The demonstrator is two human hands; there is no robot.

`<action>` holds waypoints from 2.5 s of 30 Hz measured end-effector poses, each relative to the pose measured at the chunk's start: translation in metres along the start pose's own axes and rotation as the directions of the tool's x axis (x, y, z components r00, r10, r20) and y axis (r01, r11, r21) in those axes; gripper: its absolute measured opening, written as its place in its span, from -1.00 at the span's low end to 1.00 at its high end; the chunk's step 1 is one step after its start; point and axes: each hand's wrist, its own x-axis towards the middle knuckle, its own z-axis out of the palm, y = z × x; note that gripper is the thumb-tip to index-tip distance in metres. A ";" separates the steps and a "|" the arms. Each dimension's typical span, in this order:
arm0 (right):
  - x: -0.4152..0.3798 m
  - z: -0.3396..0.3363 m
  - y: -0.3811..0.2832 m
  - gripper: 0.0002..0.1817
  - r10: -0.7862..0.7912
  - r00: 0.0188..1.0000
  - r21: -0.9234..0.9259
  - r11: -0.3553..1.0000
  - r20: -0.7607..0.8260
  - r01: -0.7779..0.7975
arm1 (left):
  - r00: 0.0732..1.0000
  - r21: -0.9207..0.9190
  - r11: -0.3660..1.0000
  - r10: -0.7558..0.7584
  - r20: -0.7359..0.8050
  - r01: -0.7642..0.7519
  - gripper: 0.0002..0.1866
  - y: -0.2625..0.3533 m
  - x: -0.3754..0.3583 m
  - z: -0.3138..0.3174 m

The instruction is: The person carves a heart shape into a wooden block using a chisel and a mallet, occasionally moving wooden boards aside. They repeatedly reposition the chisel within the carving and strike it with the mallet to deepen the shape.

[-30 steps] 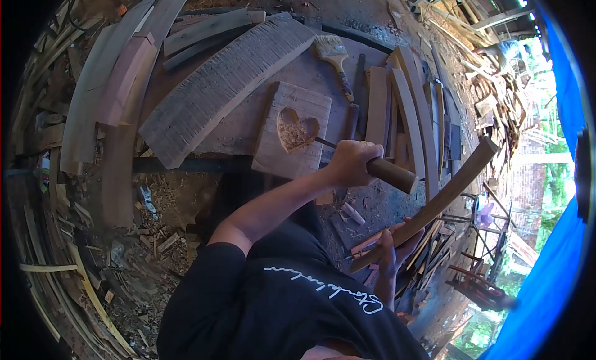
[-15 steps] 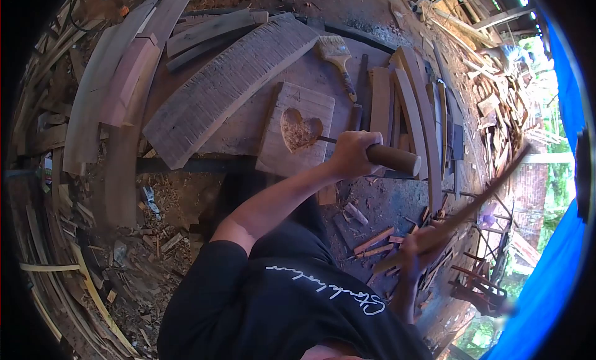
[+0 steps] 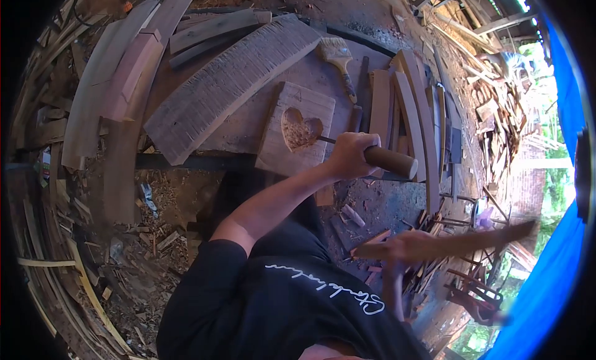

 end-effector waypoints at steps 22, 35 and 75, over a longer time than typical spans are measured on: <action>-0.018 0.023 0.020 -0.31 -0.271 0.933 -0.440 0.826 0.237 0.352 | 0.990 0.057 0.995 0.072 0.124 -0.080 -0.71 -0.008 -0.018 0.003; -0.018 0.014 0.005 -0.31 0.146 0.975 -0.439 0.897 0.170 -0.057 | 0.956 0.067 0.954 0.291 0.036 -0.292 -0.71 0.008 -0.014 0.000; 0.010 0.012 -0.049 -0.20 0.118 0.991 -0.384 0.919 0.060 -0.086 | 0.994 0.022 0.995 0.091 0.066 -0.093 -0.73 0.010 -0.011 -0.003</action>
